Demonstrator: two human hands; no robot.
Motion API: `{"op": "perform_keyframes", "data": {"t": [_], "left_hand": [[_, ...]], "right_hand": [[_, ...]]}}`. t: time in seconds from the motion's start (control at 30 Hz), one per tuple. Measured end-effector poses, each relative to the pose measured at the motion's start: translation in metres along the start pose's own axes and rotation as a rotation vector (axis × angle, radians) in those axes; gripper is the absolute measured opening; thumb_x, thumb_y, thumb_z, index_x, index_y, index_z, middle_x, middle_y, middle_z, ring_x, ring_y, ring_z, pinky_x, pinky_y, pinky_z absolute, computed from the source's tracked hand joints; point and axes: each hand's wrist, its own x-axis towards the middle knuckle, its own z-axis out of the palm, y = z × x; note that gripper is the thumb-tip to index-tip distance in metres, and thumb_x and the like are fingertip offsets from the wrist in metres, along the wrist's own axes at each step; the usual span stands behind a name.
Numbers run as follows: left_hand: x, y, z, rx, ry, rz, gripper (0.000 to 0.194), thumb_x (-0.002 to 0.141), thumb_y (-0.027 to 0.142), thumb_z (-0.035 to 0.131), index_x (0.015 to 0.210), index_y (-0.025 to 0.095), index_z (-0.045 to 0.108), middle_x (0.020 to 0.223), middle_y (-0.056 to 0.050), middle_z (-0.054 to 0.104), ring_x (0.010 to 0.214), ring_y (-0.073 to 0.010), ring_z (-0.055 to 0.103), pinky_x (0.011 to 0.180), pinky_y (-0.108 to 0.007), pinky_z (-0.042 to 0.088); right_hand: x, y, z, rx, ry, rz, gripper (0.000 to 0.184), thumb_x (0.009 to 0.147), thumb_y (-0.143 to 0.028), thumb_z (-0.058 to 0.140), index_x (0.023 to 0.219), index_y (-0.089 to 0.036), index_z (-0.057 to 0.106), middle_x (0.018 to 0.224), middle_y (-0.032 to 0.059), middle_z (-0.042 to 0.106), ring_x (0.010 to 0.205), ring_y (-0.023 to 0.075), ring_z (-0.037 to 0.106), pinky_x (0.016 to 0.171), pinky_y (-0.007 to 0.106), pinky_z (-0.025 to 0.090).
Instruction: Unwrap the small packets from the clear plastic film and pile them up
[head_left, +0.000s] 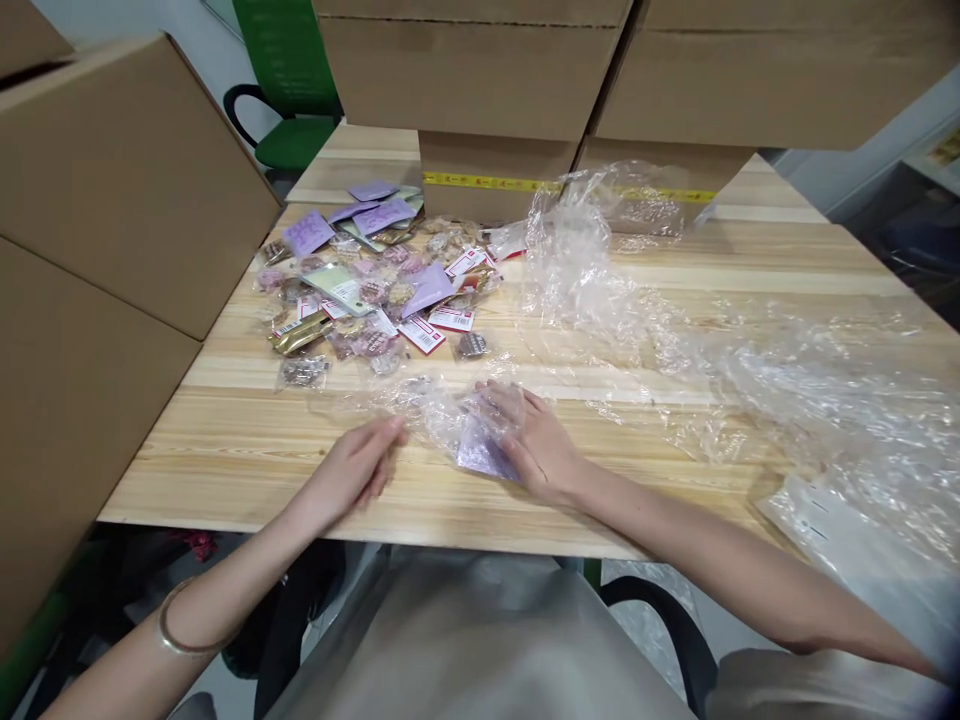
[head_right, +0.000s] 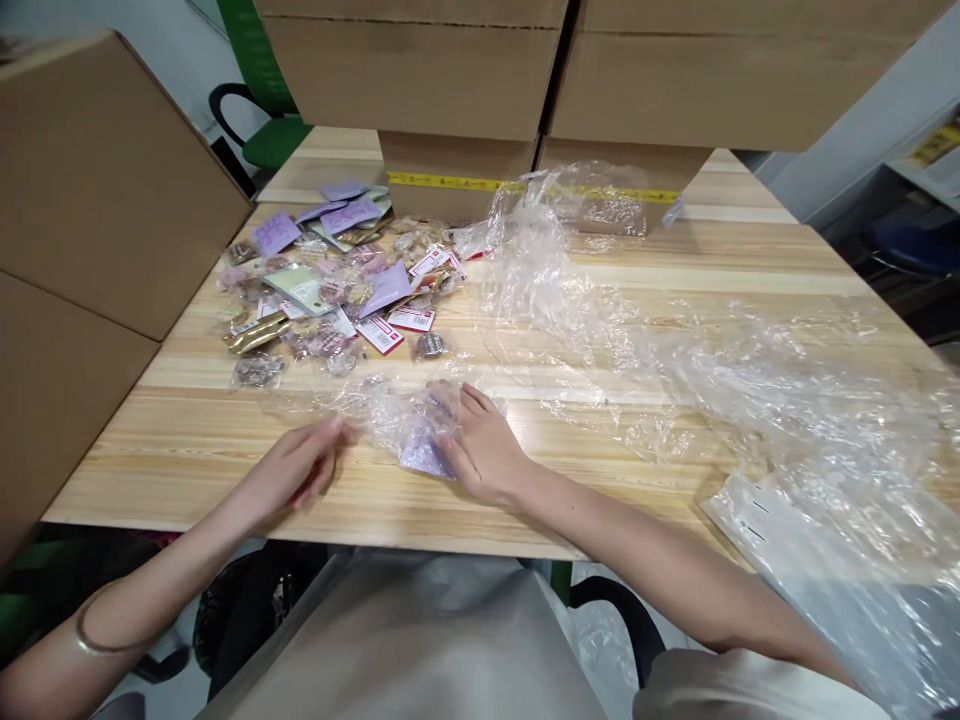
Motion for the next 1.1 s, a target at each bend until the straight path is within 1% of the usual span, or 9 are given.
{"op": "perform_keyframes", "data": {"t": [0.13,0.23,0.3,0.43,0.53,0.67,0.8,0.93,1.1], "left_hand": [[0.013,-0.001,0.006,-0.162,0.058,0.006,0.043,0.092,0.06,0.044,0.088,0.019,0.054,0.042,0.009,0.044,0.027,-0.0079,0.025,0.03,-0.02,0.015],[0.015,0.0,0.015,0.147,0.315,0.383,0.029,0.094,0.042,0.05,0.086,0.018,0.062,0.062,0.0,0.06,0.056,-0.0141,0.058,0.053,-0.024,0.047],[0.014,0.003,0.023,0.444,0.408,0.71,0.021,0.093,0.029,0.052,0.092,0.017,0.068,0.095,-0.01,0.07,0.094,-0.0234,0.065,0.082,-0.037,0.054],[0.017,0.012,0.047,0.776,0.182,1.188,0.038,0.093,0.018,0.052,0.13,0.011,0.056,0.137,-0.018,0.056,0.137,-0.0298,0.043,0.11,-0.046,0.042],[0.023,0.017,0.062,0.844,-0.01,1.179,0.056,0.093,0.033,0.057,0.14,0.008,0.044,0.146,-0.023,0.046,0.146,-0.0343,0.029,0.114,-0.05,0.037],[0.03,0.02,0.063,0.86,-0.131,1.072,0.073,0.087,0.049,0.063,0.144,0.01,0.04,0.147,-0.024,0.044,0.143,-0.0361,0.033,0.113,-0.053,0.037],[0.039,0.026,0.056,0.851,-0.187,1.064,0.064,0.088,0.032,0.063,0.144,0.011,0.041,0.147,-0.024,0.044,0.139,-0.0339,0.04,0.112,-0.051,0.038],[0.048,0.031,0.049,0.87,-0.195,1.158,0.05,0.083,0.013,0.059,0.132,0.005,0.052,0.135,-0.025,0.055,0.132,-0.0332,0.049,0.109,-0.047,0.042],[0.054,0.027,0.037,0.636,-0.139,1.172,0.056,0.082,0.013,0.06,0.136,0.014,0.045,0.127,-0.016,0.057,0.12,-0.0259,0.057,0.1,-0.038,0.051]], "right_hand": [[0.0,-0.002,-0.001,0.06,0.122,0.094,0.035,0.098,-0.028,0.039,0.107,-0.017,0.071,0.126,0.0159,0.058,0.119,0.028,0.051,0.097,0.048,0.046],[0.0,-0.005,-0.002,0.081,0.17,0.125,0.024,0.095,-0.03,0.052,0.093,-0.024,0.075,0.104,0.0106,0.061,0.102,0.025,0.056,0.088,0.046,0.049],[0.0,-0.005,0.0,0.026,0.229,0.173,0.019,0.089,-0.036,0.061,0.1,-0.026,0.073,0.114,0.0108,0.059,0.113,0.0295,0.053,0.096,0.053,0.044],[-0.001,0.005,0.011,0.036,0.331,0.361,0.082,0.079,-0.046,0.068,0.148,-0.016,0.035,0.151,0.0232,0.031,0.141,0.0416,0.028,0.109,0.065,0.029],[-0.002,0.015,0.013,0.171,0.274,0.417,0.096,0.078,-0.041,0.066,0.155,-0.015,0.016,0.15,0.0243,0.037,0.139,0.0408,0.034,0.11,0.064,0.029],[-0.006,0.024,-0.009,0.501,0.058,0.324,0.089,0.078,-0.034,0.067,0.154,-0.019,0.022,0.14,0.0176,0.053,0.129,0.032,0.05,0.107,0.054,0.04],[-0.009,0.024,-0.037,0.777,-0.018,0.322,0.06,0.089,-0.032,0.056,0.146,-0.025,0.038,0.121,0.0087,0.065,0.116,0.024,0.061,0.1,0.045,0.049],[-0.008,0.015,-0.045,0.508,0.006,0.264,0.037,0.091,-0.031,0.058,0.127,-0.024,0.06,0.097,0.0066,0.069,0.091,0.0215,0.067,0.083,0.04,0.056],[-0.014,0.003,-0.04,0.102,0.051,-0.075,0.039,0.091,-0.014,0.044,0.124,-0.02,0.063,0.124,0.015,0.063,0.116,0.026,0.06,0.092,0.045,0.055]]}}
